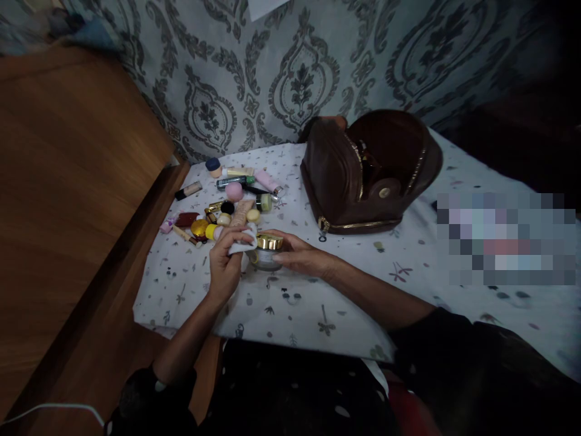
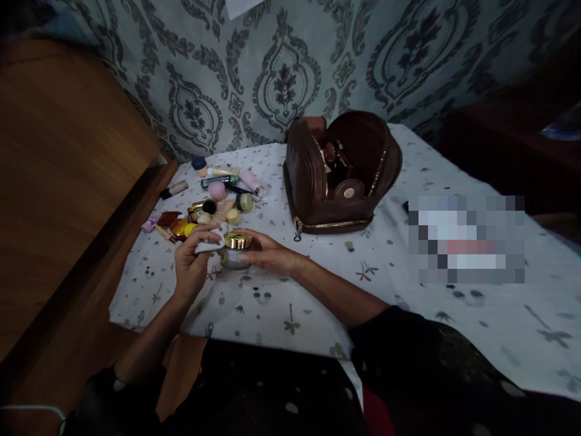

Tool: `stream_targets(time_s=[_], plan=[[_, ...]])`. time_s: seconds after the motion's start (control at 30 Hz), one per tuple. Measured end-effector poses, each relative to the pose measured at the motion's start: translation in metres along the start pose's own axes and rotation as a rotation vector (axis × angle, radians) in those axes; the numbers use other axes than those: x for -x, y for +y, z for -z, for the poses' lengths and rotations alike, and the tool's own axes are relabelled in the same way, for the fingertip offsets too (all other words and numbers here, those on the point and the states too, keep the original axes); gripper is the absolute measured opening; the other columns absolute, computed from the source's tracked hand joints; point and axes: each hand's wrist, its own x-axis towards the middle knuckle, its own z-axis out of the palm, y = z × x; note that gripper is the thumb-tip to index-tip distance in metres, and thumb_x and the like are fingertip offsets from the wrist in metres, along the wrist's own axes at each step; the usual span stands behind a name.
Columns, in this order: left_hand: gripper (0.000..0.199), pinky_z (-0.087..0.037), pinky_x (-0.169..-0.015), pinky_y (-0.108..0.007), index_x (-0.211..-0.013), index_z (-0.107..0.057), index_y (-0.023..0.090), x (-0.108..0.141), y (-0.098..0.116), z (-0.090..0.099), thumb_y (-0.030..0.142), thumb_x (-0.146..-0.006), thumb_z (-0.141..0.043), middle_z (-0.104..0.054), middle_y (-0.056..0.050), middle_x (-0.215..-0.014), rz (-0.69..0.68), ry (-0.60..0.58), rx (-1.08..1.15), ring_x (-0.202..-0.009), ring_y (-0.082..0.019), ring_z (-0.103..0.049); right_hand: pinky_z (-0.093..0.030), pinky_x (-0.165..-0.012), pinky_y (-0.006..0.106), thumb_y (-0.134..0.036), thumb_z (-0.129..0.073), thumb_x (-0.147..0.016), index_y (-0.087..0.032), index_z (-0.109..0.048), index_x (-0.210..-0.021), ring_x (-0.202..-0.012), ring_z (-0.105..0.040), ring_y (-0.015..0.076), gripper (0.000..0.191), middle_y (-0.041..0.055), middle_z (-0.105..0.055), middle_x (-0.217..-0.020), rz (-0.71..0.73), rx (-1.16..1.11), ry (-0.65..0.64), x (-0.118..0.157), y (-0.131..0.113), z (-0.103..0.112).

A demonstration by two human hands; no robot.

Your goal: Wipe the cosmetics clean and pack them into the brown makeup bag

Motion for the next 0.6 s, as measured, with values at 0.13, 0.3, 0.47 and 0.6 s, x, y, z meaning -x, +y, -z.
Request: stream_targets(time_s=[0.13, 0.3, 0.47, 0.6], plan=[[0.027, -0.048, -0.094, -0.037, -0.088, -0.07, 0.021, 0.0006, -0.0004, -0.0002, 0.005, -0.079, -0.051, -0.068, -0.004, -0.103, -0.028, -0.012, -0.022, -0.104, -0.021, -0.063, -0.046, -0.102, 0.036, -0.027, -0.086, -0.066, -0.024, -0.063, -0.116, -0.108, -0.061, 0.0173, 0.055, 0.0029, -0.065, -0.118, 0.022, 0.007, 0.011, -0.0006, 0.0016, 0.0011], [0.029, -0.048, -0.093, -0.037, -0.09, -0.071, 0.022, -0.0002, -0.0008, 0.0006, 0.004, -0.078, -0.051, -0.068, -0.004, -0.103, -0.054, -0.028, -0.071, -0.105, -0.021, -0.062, -0.046, -0.096, 0.032, -0.031, -0.089, -0.061, -0.022, -0.065, -0.111, -0.101, -0.061, 0.0168, 0.056, 0.0016, -0.067, -0.108, 0.075, 0.082, 0.065, -0.0038, 0.0008, 0.0017], [0.023, -0.046, -0.097, -0.038, -0.1, -0.07, 0.022, -0.0022, 0.0012, 0.0042, 0.013, -0.085, -0.056, -0.066, -0.005, -0.108, -0.059, -0.111, -0.081, -0.111, -0.022, -0.06, -0.047, -0.09, 0.028, -0.028, -0.09, -0.056, -0.022, -0.064, -0.109, -0.094, -0.061, 0.0144, 0.059, -0.001, -0.067, -0.102, 0.101, 0.152, 0.12, -0.005, -0.0019, 0.0027], [0.02, -0.046, -0.097, -0.037, -0.102, -0.07, 0.021, -0.0024, 0.0024, 0.0058, 0.026, -0.094, -0.052, -0.066, -0.006, -0.108, -0.044, -0.161, -0.086, -0.112, -0.022, -0.059, -0.047, -0.084, 0.025, -0.024, -0.09, -0.056, -0.022, -0.062, -0.106, -0.088, -0.061, 0.0124, 0.057, -0.0039, -0.066, -0.094, 0.087, 0.239, 0.137, -0.004, -0.0025, 0.0036]])
